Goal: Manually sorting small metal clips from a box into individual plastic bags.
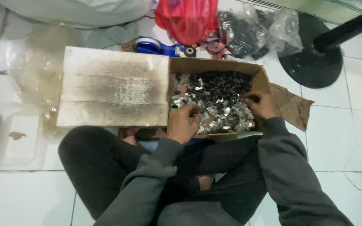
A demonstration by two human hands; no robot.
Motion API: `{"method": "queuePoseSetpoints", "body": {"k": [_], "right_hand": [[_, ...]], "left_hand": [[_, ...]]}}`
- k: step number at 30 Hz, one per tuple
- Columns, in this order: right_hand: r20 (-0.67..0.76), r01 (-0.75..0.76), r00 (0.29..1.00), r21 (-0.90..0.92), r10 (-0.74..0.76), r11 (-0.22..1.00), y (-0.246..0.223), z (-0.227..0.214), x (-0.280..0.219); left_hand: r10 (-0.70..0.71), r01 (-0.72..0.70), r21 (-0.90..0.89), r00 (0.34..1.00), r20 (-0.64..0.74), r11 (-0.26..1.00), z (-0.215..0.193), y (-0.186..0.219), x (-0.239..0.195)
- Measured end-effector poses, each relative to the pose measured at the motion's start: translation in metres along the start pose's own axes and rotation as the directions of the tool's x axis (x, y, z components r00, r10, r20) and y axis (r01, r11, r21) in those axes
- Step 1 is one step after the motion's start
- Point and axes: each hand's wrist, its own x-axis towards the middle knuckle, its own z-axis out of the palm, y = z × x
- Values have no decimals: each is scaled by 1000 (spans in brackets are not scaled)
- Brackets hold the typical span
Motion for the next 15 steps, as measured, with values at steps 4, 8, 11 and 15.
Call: {"method": "queuePoseSetpoints", "body": {"k": [4,8,11,15], "right_hand": [[139,-272,926,-399,351,876,-33,3,-13],[169,-310,841,-627,514,714,-20,16,0],[225,-298,816,-624,532,722,17,25,6],[303,-329,712,-652,633,682,87,46,16]], "left_hand": [[-100,69,202,984,147,977,113,-24,42],[-293,216,267,908,298,939,192,-38,60],[-443,323,331,799,407,886,238,-56,70],[-612,500,354,629,479,790,285,-91,78]]}}
